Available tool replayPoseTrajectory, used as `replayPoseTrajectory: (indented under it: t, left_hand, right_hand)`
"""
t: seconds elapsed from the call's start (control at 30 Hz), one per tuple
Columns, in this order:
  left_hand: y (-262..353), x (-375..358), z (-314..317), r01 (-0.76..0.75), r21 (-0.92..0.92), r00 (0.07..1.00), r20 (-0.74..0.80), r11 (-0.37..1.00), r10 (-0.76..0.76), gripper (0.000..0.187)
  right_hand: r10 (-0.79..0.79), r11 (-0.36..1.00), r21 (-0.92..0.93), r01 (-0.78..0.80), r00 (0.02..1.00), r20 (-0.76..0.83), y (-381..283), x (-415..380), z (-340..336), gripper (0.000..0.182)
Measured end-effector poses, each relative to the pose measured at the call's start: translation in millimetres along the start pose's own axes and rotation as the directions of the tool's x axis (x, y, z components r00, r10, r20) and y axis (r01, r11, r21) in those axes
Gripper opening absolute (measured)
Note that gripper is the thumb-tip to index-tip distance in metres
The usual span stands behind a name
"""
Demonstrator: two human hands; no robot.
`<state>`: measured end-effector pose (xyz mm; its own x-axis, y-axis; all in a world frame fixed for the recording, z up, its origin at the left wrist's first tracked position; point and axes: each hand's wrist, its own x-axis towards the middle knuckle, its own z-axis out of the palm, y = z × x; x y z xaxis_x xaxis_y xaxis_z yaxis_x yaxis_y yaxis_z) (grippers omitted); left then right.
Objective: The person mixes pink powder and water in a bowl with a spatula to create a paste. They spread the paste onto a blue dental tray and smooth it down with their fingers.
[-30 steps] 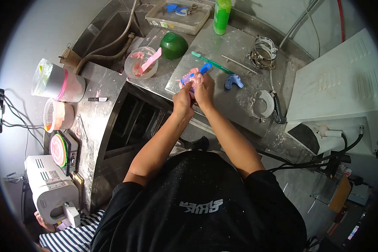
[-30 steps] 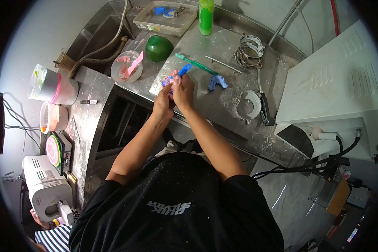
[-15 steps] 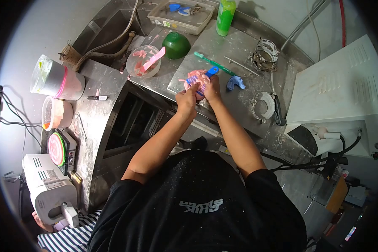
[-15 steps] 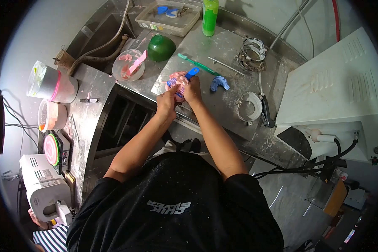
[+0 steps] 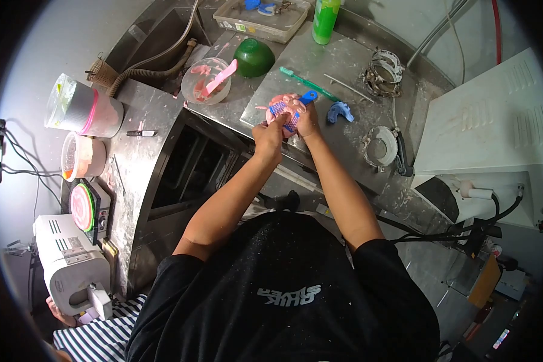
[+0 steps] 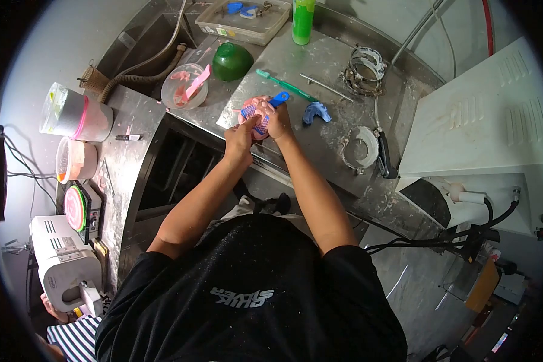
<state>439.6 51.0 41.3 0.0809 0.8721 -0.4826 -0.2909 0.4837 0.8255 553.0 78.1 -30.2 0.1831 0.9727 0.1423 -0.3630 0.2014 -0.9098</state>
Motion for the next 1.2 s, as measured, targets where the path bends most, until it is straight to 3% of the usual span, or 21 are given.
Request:
replayPoseTrajectory:
  t: [0.13, 0.4, 0.5, 0.6, 0.8, 1.0, 1.1, 1.2]
  left_hand:
    - [5, -3, 2, 0.043, 0.067, 0.998, -0.046, 0.997, -0.040, 0.024]
    - [-3, 1, 0, -0.009, 0.015, 1.000, -0.016, 1.000, 0.009, 0.033]
    - [-2, 0, 1, -0.014, 0.032, 1.000, -0.020, 0.999, 0.014, 0.033]
    - [-2, 0, 1, -0.020, 0.042, 1.000, -0.024, 0.999, 0.021, 0.033]
    - [-6, 4, -1, -0.021, 0.041, 1.000, -0.018, 0.999, 0.022, 0.032]
    - [-6, 3, -1, -0.018, 0.029, 1.000, -0.013, 0.999, 0.018, 0.031]
    - [-9, 8, -2, -0.013, 0.030, 1.000, -0.007, 0.999, 0.013, 0.032]
    - [-5, 3, 0, -0.014, 0.052, 1.000, -0.021, 0.999, 0.015, 0.032]
  right_hand:
    - [0.002, 0.997, 0.076, -0.001, 1.000, -0.010, 10, 2, -3, 0.033]
    - [0.036, 0.993, 0.116, -0.038, 0.999, 0.023, -15, -5, 9, 0.036]
    - [0.022, 0.999, -0.040, -0.024, 0.999, -0.041, 3, 1, 0, 0.038]
    - [-0.004, 1.000, 0.030, 0.005, 1.000, -0.014, -3, -1, 4, 0.039]
    - [0.022, 0.999, -0.046, -0.020, 0.999, 0.035, -14, -2, 5, 0.040]
    - [0.069, 0.996, 0.059, -0.072, 0.996, 0.056, -17, -4, 8, 0.039]
    - [0.055, 0.998, 0.003, -0.055, 0.997, 0.054, -21, -4, 9, 0.038]
    - [-0.018, 0.998, 0.069, 0.017, 1.000, 0.026, -20, -4, 12, 0.032]
